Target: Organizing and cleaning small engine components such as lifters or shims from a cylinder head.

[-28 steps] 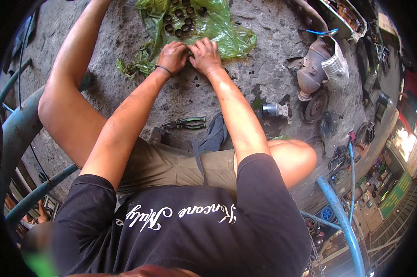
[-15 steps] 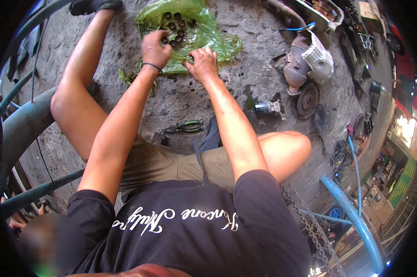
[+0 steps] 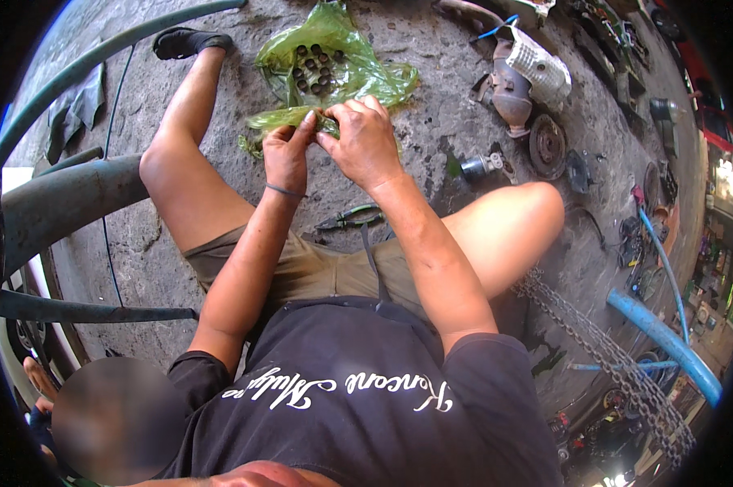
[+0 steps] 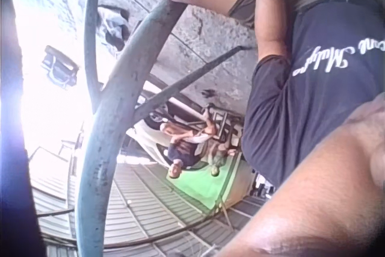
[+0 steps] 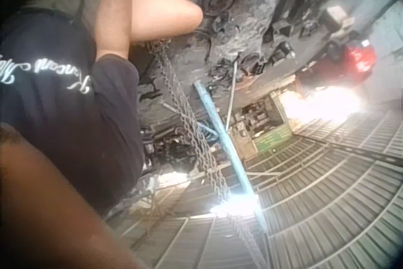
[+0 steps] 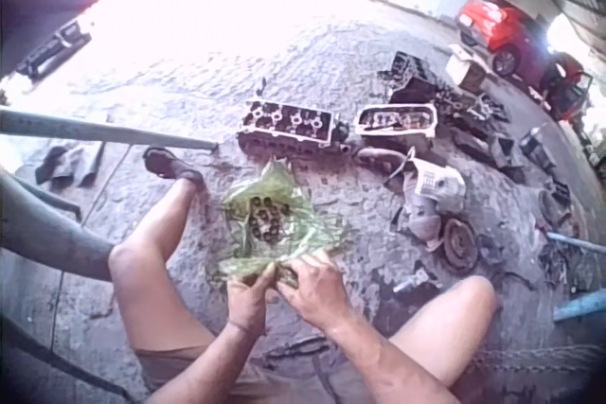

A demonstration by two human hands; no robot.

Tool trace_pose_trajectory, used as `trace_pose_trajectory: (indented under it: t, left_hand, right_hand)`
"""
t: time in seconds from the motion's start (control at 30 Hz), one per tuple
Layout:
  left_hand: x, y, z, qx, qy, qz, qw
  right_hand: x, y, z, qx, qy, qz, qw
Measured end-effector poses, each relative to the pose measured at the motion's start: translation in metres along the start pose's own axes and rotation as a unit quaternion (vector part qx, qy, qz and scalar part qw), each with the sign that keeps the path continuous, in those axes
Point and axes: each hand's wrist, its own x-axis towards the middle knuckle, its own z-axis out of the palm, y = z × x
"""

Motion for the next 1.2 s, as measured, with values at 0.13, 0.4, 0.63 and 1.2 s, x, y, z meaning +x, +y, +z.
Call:
trace_pose_trajectory:
  t: [0.13,0.4,0.63,1.2]
  left_hand:
    - [-0.012,0.005,0.001,0.009,0.032,0.005,0.999]
    - [-0.015,0.038,0.001,-0.290,-0.015,-0.130,0.948]
    - [-0.021,0.044,0.007,-0.240,-0.057,-0.071,0.966]
    - [-0.025,0.078,0.010,-0.182,-0.104,-0.104,0.972]
  right_hand:
    - [-0.013,-0.002,0.006,0.028,-0.008,-0.039,0.999]
    - [-0.016,-0.032,-0.005,0.403,-0.020,0.204,0.892]
    - [-0.006,-0.025,-0.039,0.520,-0.124,0.334,0.776]
    - [-0.014,-0.029,-0.040,0.019,0.118,-0.233,0.965]
